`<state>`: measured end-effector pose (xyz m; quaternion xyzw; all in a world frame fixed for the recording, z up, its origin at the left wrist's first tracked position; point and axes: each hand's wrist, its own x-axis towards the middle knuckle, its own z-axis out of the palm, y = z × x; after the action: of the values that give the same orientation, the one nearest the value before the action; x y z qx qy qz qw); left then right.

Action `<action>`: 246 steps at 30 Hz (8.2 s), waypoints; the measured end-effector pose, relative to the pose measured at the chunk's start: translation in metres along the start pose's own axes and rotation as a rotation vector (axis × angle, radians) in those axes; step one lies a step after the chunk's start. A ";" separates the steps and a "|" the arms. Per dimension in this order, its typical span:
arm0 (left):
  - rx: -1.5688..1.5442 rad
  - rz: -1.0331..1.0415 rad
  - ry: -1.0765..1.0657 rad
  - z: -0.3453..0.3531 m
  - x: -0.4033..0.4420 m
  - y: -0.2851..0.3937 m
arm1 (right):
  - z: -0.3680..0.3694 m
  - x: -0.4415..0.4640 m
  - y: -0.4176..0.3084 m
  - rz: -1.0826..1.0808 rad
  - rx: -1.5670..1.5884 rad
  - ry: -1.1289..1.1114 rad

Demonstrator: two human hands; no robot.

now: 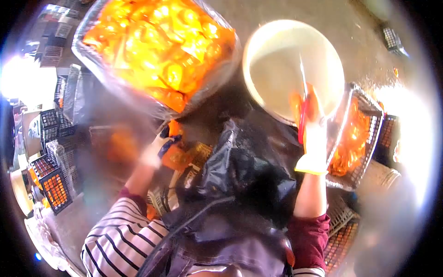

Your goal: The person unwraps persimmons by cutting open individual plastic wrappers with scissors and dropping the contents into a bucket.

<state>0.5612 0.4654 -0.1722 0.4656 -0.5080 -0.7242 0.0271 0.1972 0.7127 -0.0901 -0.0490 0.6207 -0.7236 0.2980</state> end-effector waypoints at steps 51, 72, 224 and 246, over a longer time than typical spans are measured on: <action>0.470 0.004 0.090 -0.024 0.086 -0.168 | 0.028 0.039 0.019 0.042 -0.477 0.033; -0.155 0.526 0.005 0.028 -0.033 0.034 | 0.007 0.001 0.013 0.130 -1.288 -0.642; -0.206 0.403 -0.422 0.266 0.153 0.156 | 0.021 0.006 -0.025 0.199 -0.265 -0.193; 0.430 0.467 -0.044 0.278 0.104 0.168 | 0.018 0.006 -0.016 0.150 -0.346 -0.085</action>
<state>0.2347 0.5287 -0.0977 0.3157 -0.7429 -0.5845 0.0826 0.1939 0.6948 -0.0728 -0.0836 0.7247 -0.5792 0.3639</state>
